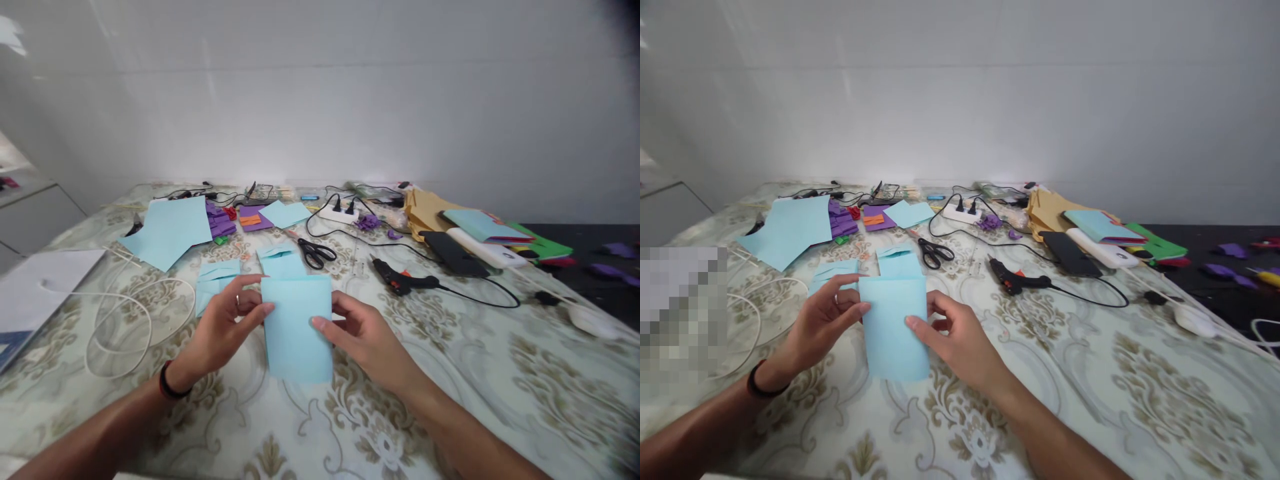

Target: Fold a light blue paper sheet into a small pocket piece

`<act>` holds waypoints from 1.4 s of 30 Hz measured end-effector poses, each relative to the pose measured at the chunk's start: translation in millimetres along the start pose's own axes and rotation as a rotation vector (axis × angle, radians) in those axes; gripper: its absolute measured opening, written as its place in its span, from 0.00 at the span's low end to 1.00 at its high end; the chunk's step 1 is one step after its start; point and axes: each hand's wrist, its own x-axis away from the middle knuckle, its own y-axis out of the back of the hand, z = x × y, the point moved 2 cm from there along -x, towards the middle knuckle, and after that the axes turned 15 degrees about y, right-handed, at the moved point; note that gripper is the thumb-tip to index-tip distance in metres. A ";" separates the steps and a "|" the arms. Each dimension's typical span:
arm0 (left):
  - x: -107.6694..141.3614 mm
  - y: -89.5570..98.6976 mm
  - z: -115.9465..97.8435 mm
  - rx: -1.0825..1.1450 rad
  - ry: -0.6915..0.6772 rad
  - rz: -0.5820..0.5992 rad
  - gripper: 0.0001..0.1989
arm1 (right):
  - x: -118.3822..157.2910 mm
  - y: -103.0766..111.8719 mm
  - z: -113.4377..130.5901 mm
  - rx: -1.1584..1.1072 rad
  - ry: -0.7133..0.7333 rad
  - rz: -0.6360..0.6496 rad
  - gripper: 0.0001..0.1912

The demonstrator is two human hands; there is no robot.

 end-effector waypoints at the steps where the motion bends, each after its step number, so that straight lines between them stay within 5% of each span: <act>1: 0.4 0.8 -0.8 0.019 -0.006 -0.008 0.23 | 0.1 -0.5 -0.1 -0.005 -0.005 0.005 0.16; 9: 4.0 3.8 -6.6 -0.049 -0.081 -0.073 0.13 | 3.2 -1.3 -7.1 -0.052 -0.048 0.014 0.17; 42: 14.0 -0.9 -18.4 -0.180 -0.147 -0.123 0.07 | 6.1 -4.7 3.1 -0.088 -0.079 -0.061 0.16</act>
